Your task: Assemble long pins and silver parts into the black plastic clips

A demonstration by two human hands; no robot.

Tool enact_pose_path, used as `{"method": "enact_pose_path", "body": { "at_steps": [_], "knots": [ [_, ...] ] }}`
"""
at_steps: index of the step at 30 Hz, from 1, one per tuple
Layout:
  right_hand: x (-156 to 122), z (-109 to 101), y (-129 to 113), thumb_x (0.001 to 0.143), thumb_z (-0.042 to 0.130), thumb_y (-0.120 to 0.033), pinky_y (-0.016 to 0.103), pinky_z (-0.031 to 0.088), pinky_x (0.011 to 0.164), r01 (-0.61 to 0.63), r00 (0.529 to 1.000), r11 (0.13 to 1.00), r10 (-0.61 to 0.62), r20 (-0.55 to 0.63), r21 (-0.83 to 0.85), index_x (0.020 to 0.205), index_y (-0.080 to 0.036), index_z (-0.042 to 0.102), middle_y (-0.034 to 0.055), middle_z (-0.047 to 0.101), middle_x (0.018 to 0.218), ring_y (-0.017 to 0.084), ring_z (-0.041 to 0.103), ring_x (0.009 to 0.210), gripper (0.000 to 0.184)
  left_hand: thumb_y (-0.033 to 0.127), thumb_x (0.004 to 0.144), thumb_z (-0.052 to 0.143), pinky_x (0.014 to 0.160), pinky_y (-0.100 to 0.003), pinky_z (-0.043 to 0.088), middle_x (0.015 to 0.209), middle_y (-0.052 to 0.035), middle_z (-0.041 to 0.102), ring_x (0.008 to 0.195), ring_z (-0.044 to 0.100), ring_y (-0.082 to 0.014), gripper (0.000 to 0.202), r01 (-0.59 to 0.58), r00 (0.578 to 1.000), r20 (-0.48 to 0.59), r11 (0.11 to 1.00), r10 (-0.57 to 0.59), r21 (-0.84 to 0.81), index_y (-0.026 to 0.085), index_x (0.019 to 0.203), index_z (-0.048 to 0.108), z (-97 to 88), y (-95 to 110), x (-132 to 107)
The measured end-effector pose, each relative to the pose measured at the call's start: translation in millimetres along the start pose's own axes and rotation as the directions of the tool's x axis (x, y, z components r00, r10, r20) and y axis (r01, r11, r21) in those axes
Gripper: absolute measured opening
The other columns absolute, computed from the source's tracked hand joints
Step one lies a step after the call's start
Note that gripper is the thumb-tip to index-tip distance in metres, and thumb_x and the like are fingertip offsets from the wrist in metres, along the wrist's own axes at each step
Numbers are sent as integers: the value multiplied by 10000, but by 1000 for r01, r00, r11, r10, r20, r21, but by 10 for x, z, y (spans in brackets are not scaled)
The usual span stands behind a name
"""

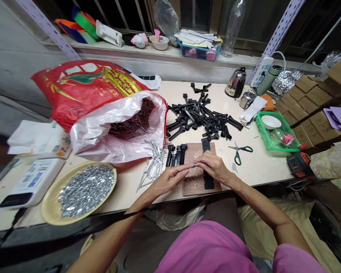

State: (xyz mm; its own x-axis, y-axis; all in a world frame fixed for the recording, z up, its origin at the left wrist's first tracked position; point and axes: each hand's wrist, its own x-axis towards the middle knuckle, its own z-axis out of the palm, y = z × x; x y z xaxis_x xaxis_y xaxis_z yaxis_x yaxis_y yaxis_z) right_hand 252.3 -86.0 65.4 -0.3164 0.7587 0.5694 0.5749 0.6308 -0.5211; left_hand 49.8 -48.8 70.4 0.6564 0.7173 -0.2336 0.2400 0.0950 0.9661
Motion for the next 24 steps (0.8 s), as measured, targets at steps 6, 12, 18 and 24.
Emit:
{"method": "enact_pose_path", "body": {
  "at_steps": [6, 12, 18, 24],
  "knots": [
    [11, -33, -33, 942, 481, -336, 262, 531, 708, -123, 992, 988, 122, 11, 90, 885, -185, 683, 48, 678, 802, 142, 628, 774, 258, 513, 787, 537, 428, -205, 201, 493, 86, 291, 448, 254, -82, 623, -15, 992, 124, 1000, 16, -7, 82, 1232, 598, -7, -40, 30],
    [1, -74, 11, 940, 482, -350, 258, 535, 679, -120, 990, 988, 111, 86, 102, 895, -184, 692, 48, 682, 792, 138, 630, 743, 271, 455, 781, 561, 420, -199, 232, 452, 77, 304, 446, 284, -93, 485, -15, 996, 92, 999, 12, 32, 126, 1116, 684, -7, -11, 8],
    [-9, -89, 29, 921, 505, -390, 257, 534, 665, -94, 990, 992, 84, 110, 88, 830, -181, 677, 42, 680, 742, 141, 626, 711, 285, 350, 748, 604, 401, -192, 230, 446, 39, 419, 455, 344, -110, 342, -42, 997, 73, 997, 37, 59, 175, 1007, 742, -20, 22, 17],
    [-30, -87, 22, 946, 461, -364, 281, 542, 728, -99, 986, 991, 86, 140, 92, 903, -193, 690, 53, 709, 821, 152, 645, 786, 289, 413, 764, 580, 422, -203, 220, 448, 71, 329, 441, 305, -95, 436, 20, 991, 130, 1000, -23, 20, 150, 1088, 706, -34, 17, 25]
  ]
}}
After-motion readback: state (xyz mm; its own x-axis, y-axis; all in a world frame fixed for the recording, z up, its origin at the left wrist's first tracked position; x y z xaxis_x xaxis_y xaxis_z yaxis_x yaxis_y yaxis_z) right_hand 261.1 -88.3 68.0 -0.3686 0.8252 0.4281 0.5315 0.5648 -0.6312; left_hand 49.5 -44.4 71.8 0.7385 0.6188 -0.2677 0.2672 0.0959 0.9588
